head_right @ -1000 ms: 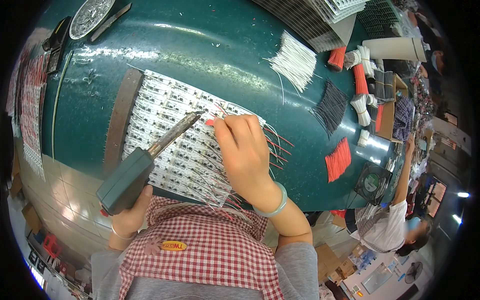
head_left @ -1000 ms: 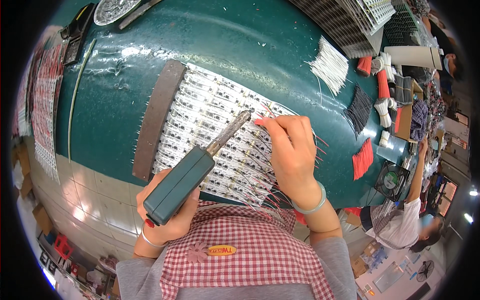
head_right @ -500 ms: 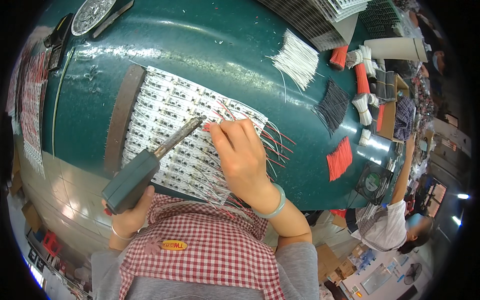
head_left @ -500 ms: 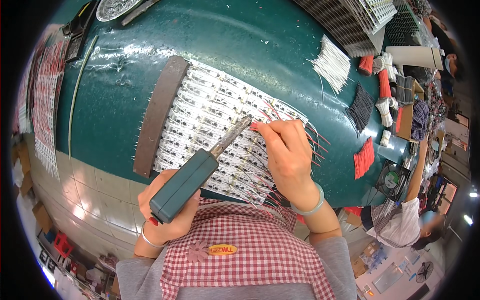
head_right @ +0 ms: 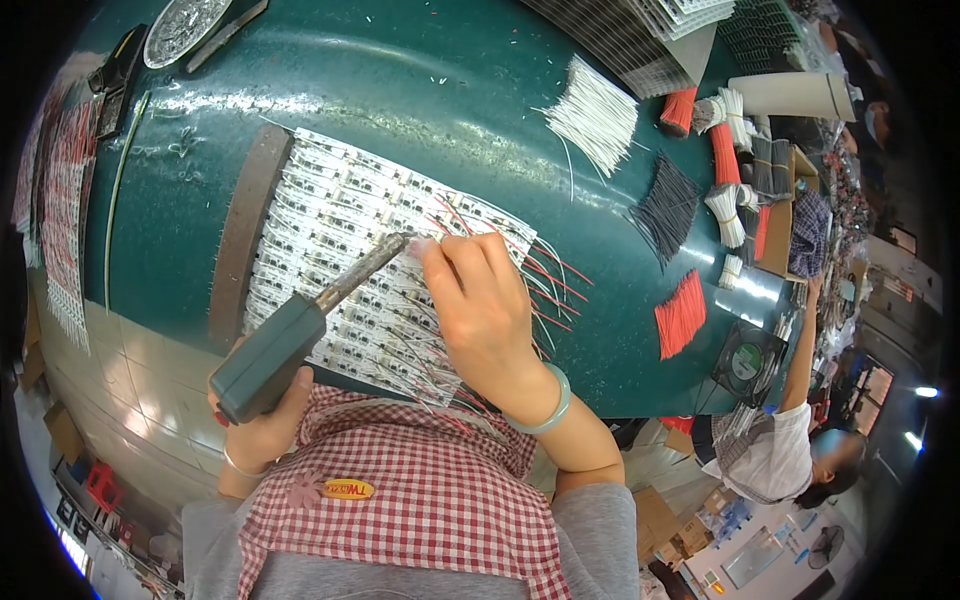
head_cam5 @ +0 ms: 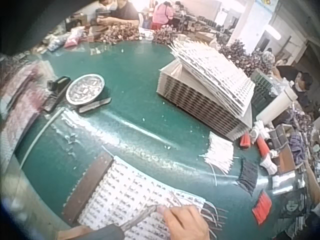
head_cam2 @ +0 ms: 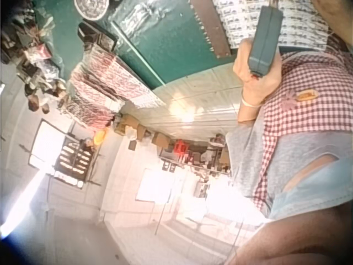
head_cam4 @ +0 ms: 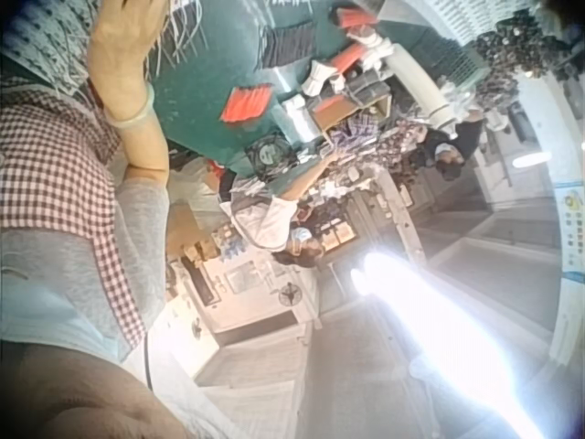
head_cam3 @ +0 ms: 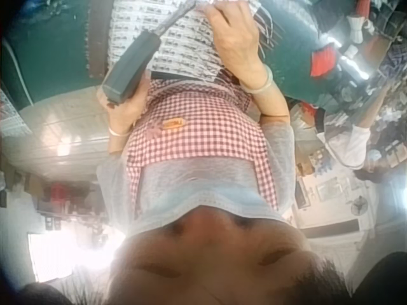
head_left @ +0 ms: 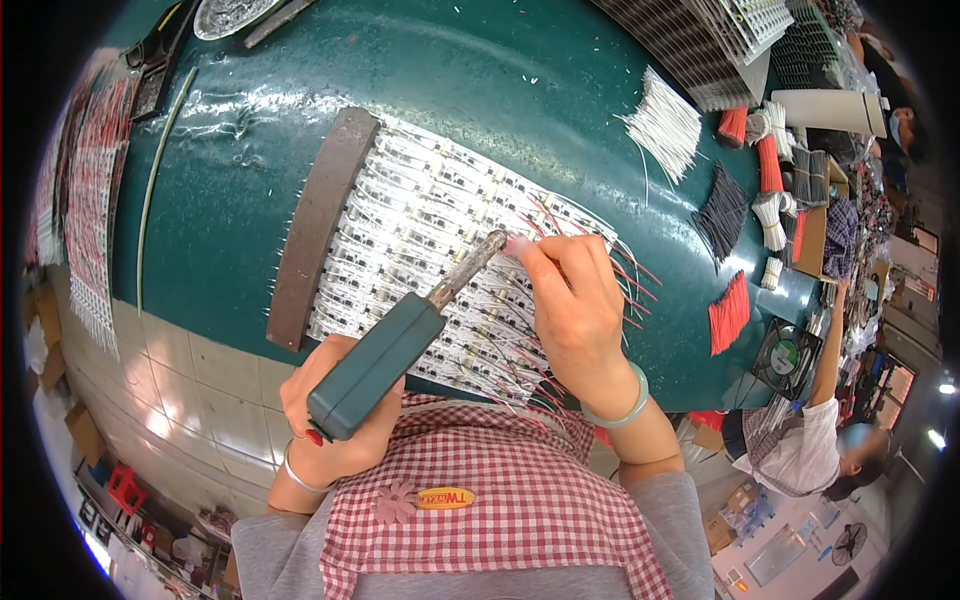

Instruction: Soldering wires to LED strip components on a factory assembly line.

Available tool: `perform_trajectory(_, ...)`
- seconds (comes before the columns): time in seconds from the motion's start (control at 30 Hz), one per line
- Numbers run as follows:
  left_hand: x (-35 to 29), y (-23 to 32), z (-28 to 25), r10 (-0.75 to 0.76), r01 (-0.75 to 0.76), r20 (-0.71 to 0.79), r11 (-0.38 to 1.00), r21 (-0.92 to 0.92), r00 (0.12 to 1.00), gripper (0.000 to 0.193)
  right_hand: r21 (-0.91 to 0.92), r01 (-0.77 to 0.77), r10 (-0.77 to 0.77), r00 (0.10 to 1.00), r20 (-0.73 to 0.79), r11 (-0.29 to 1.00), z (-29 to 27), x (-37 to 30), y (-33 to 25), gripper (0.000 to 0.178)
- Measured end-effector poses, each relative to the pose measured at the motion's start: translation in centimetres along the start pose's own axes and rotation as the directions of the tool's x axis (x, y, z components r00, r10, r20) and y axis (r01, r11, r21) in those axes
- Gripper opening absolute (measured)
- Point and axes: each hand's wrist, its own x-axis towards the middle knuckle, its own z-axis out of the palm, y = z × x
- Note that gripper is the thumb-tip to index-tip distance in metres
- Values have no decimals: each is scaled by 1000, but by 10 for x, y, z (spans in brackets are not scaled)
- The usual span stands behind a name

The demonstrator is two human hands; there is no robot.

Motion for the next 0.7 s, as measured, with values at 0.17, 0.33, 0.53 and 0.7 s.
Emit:
perform_trajectory(0.17, -15, -11, -3, 7, -7, -4, 998, 57, 1000, 23, -10, -12, 12, 1000, -2, 1000, 1, -1, 0, 35)
perform_trajectory(0.33, -16, -6, -6, -36, 37, -18, 999, 25, 999, 28, -9, -6, 6, 999, -37, 1000, 1, -2, 0, 35)
perform_trajectory(0.53, -24, -9, -8, -85, 85, -30, 996, -8, 996, 28, 35, 24, -20, 994, -105, 999, -2, -3, -9, 34)
perform_trajectory(0.7, -19, -7, -9, 9, -8, -16, 999, 31, 1000, 25, 55, 9, -6, 998, -62, 998, 3, -8, -10, 34)
